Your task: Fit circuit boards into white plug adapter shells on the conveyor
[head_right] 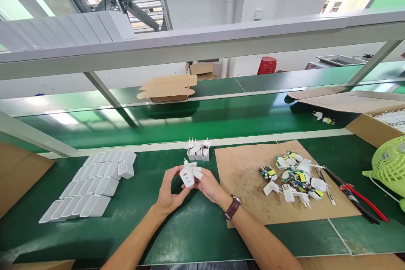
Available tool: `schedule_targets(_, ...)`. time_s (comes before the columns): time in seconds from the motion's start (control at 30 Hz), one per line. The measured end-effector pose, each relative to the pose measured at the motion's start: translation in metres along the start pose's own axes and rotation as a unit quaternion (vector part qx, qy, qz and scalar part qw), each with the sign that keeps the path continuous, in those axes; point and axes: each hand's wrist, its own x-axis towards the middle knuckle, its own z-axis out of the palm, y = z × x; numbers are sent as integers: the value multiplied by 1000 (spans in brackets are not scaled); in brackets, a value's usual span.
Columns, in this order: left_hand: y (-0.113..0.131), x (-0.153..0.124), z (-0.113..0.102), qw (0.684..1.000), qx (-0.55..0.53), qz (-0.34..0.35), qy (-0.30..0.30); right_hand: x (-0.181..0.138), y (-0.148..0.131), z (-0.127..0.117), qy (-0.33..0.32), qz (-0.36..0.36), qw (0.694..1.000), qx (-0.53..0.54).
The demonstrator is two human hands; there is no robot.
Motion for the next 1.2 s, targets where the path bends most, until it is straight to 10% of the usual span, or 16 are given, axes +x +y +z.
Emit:
schedule_targets(0.23,-1,2,0,1000,5,1,3,1,3,2,7,9,1000,-5)
schedule_targets(0.4,-8,1,-2,998,60,-17,8,3,9,-3,59,-114,983,-129)
schedule_targets(0.73,-71,37,8,949,-110,-297,6,23,6,-61,302,-207,904,-221)
schedule_targets(0.97,-71,55,36,914,-206,-343,-65,33,15,-76,236,-174,934,-204)
schedule_targets(1.2,-39,33,33,935,39,-352,39,24,29,-53,64,-157,968,-186)
